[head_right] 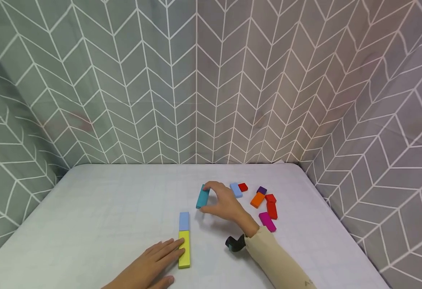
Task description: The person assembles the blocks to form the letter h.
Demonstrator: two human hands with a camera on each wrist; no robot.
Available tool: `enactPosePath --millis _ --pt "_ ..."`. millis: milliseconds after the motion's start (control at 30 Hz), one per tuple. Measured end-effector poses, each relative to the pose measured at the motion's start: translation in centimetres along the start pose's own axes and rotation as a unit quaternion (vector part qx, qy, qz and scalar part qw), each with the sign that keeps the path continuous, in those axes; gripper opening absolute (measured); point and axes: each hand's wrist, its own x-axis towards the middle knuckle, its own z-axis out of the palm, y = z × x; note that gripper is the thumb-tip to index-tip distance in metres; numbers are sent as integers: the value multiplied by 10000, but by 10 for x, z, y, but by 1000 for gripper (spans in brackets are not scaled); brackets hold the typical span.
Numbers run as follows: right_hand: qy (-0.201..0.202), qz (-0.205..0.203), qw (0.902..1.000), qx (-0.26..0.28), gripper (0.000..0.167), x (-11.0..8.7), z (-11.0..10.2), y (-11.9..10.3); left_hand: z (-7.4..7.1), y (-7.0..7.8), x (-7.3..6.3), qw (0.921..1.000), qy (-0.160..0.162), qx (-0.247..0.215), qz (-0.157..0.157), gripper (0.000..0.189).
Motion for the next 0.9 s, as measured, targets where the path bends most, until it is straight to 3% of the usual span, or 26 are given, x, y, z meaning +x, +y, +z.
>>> enactPosePath --millis 467,733,900 --pt "-344 -98 9992 191 53 14 11 -6 0 -1 2 9990 341 14 301 66" --pt "-489 3 9984 272 53 21 19 -15 -2 0 2 9999 58 -102 13 71" --pt "-502 -54 9985 222 53 28 25 -16 0 -2 1 9999 55 -81 73 70"
